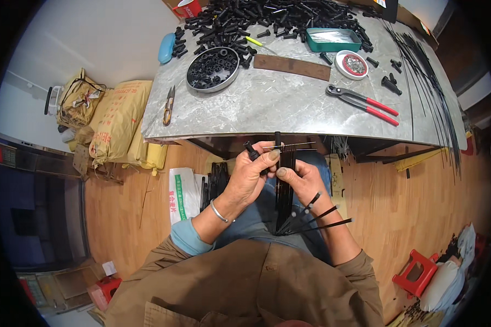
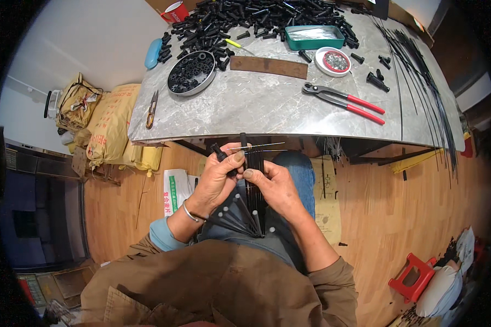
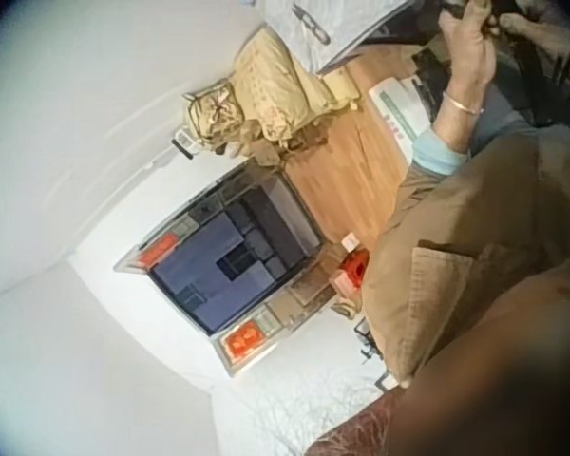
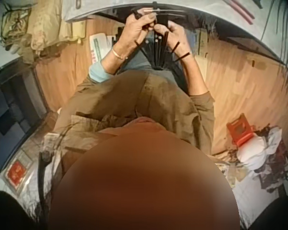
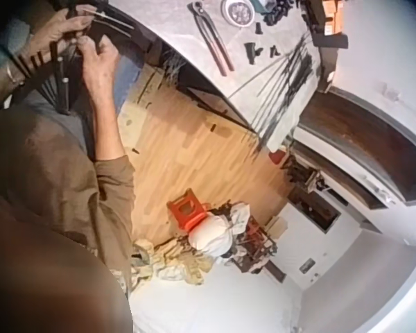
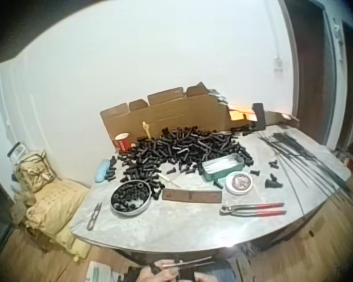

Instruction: Bundling a set of black rods together with zip ties and trimming the ends using pliers.

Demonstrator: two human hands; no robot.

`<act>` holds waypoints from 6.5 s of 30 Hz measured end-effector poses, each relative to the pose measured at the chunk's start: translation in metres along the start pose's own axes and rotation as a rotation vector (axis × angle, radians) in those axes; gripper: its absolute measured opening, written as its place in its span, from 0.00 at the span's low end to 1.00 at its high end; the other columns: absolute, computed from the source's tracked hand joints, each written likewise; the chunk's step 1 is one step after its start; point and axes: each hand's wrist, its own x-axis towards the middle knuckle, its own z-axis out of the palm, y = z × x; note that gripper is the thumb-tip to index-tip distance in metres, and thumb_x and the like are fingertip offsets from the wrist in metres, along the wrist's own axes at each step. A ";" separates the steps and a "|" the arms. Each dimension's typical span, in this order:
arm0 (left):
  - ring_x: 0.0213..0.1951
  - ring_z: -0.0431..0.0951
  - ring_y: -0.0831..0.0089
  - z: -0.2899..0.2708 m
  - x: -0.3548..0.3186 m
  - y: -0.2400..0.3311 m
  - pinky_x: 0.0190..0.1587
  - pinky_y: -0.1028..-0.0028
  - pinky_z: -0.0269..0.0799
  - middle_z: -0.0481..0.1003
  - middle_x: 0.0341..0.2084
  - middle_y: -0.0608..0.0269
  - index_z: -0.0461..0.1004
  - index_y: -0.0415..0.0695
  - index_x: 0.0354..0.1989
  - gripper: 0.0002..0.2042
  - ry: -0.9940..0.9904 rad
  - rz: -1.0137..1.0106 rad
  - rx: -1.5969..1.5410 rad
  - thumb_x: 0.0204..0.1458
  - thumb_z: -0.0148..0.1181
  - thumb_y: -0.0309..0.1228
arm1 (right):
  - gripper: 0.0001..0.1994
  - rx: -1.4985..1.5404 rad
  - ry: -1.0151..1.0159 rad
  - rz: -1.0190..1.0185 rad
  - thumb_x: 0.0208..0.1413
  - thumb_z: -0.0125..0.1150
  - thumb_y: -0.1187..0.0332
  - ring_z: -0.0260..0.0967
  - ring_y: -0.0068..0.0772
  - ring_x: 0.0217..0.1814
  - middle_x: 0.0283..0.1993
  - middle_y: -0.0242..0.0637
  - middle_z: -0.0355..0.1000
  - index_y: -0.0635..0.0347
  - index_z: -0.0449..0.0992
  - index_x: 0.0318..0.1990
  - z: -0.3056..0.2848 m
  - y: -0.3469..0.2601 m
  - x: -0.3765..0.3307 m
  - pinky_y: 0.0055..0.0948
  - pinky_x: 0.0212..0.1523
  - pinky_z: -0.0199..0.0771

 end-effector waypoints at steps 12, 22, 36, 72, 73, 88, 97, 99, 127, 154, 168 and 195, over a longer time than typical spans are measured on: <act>0.25 0.69 0.85 0.008 -0.007 -0.001 0.28 0.84 0.64 0.73 0.27 0.70 0.72 0.40 0.47 0.15 0.034 0.070 0.202 0.53 0.62 0.33 | 0.17 0.213 -0.063 0.143 0.55 0.63 0.59 0.73 0.25 0.36 0.38 0.34 0.75 0.65 0.76 0.43 -0.007 0.009 0.000 0.27 0.38 0.78; 0.27 0.67 0.86 -0.001 -0.004 0.005 0.31 0.84 0.64 0.74 0.29 0.73 0.73 0.40 0.47 0.15 -0.111 -0.082 -0.016 0.53 0.63 0.32 | 0.16 0.127 -0.117 0.182 0.55 0.62 0.57 0.67 0.15 0.34 0.35 0.28 0.76 0.64 0.79 0.39 -0.012 0.003 -0.003 0.17 0.35 0.67; 0.32 0.70 0.86 0.011 -0.007 0.020 0.35 0.81 0.68 0.74 0.28 0.70 0.76 0.39 0.38 0.08 -0.046 0.118 0.349 0.52 0.62 0.28 | 0.19 0.140 0.124 -0.105 0.52 0.62 0.76 0.72 0.22 0.36 0.38 0.35 0.72 0.65 0.64 0.50 0.015 -0.007 -0.004 0.22 0.38 0.76; 0.37 0.75 0.78 -0.004 0.051 0.058 0.41 0.78 0.73 0.74 0.34 0.63 0.69 0.35 0.49 0.20 -0.440 -0.122 0.182 0.54 0.61 0.36 | 0.11 0.188 0.189 -0.071 0.55 0.60 0.70 0.64 0.23 0.22 0.29 0.34 0.67 0.63 0.67 0.42 0.041 -0.015 -0.002 0.24 0.20 0.67; 0.37 0.75 0.78 -0.003 0.050 0.060 0.41 0.78 0.73 0.74 0.34 0.63 0.69 0.35 0.49 0.20 -0.440 -0.122 0.181 0.54 0.61 0.36 | 0.11 0.201 0.186 -0.070 0.55 0.60 0.70 0.63 0.23 0.22 0.29 0.34 0.67 0.62 0.67 0.42 0.039 -0.013 -0.002 0.24 0.20 0.66; 0.37 0.74 0.79 -0.003 0.053 0.049 0.43 0.79 0.70 0.75 0.34 0.65 0.69 0.35 0.52 0.20 -0.391 -0.032 0.202 0.54 0.61 0.34 | 0.08 0.206 0.190 -0.055 0.57 0.58 0.71 0.61 0.22 0.20 0.28 0.33 0.66 0.61 0.67 0.39 0.037 -0.009 0.003 0.23 0.19 0.65; 0.39 0.74 0.79 -0.006 0.049 0.055 0.44 0.79 0.71 0.75 0.35 0.65 0.67 0.36 0.56 0.19 -0.436 -0.082 0.218 0.59 0.54 0.32 | 0.08 0.216 0.180 -0.051 0.57 0.57 0.70 0.61 0.22 0.21 0.28 0.33 0.66 0.62 0.67 0.40 0.036 -0.009 0.005 0.23 0.19 0.64; 0.39 0.74 0.79 -0.006 0.049 0.053 0.44 0.80 0.71 0.75 0.36 0.64 0.66 0.36 0.56 0.19 -0.446 -0.098 0.189 0.59 0.53 0.32 | 0.08 0.220 0.181 -0.050 0.57 0.57 0.70 0.61 0.22 0.21 0.28 0.33 0.66 0.61 0.67 0.41 0.036 -0.009 0.006 0.23 0.19 0.64; 0.39 0.74 0.79 -0.008 0.049 0.049 0.44 0.79 0.71 0.75 0.35 0.64 0.67 0.35 0.55 0.18 -0.377 -0.037 0.122 0.59 0.53 0.33 | 0.08 0.233 0.186 -0.022 0.57 0.56 0.71 0.60 0.21 0.20 0.28 0.32 0.66 0.61 0.67 0.41 0.038 -0.009 0.009 0.22 0.19 0.62; 0.38 0.72 0.81 -0.007 0.051 0.043 0.42 0.81 0.69 0.75 0.35 0.66 0.73 0.38 0.47 0.18 -0.363 -0.058 0.067 0.54 0.61 0.38 | 0.07 0.222 0.194 -0.026 0.57 0.56 0.71 0.59 0.21 0.20 0.27 0.31 0.65 0.61 0.67 0.40 0.040 -0.010 0.009 0.23 0.19 0.63; 0.40 0.75 0.78 -0.009 0.051 0.050 0.45 0.79 0.71 0.76 0.36 0.62 0.69 0.35 0.54 0.19 -0.336 -0.010 0.227 0.58 0.56 0.33 | 0.07 0.204 0.201 -0.022 0.57 0.57 0.71 0.60 0.21 0.20 0.27 0.31 0.65 0.61 0.67 0.40 0.039 -0.008 0.010 0.22 0.19 0.63; 0.41 0.76 0.78 -0.014 0.044 0.052 0.46 0.77 0.72 0.77 0.36 0.62 0.70 0.36 0.52 0.17 -0.385 0.011 0.249 0.58 0.56 0.32 | 0.08 0.193 0.194 -0.057 0.58 0.57 0.70 0.61 0.22 0.21 0.26 0.31 0.65 0.62 0.67 0.40 0.041 -0.009 0.008 0.22 0.19 0.64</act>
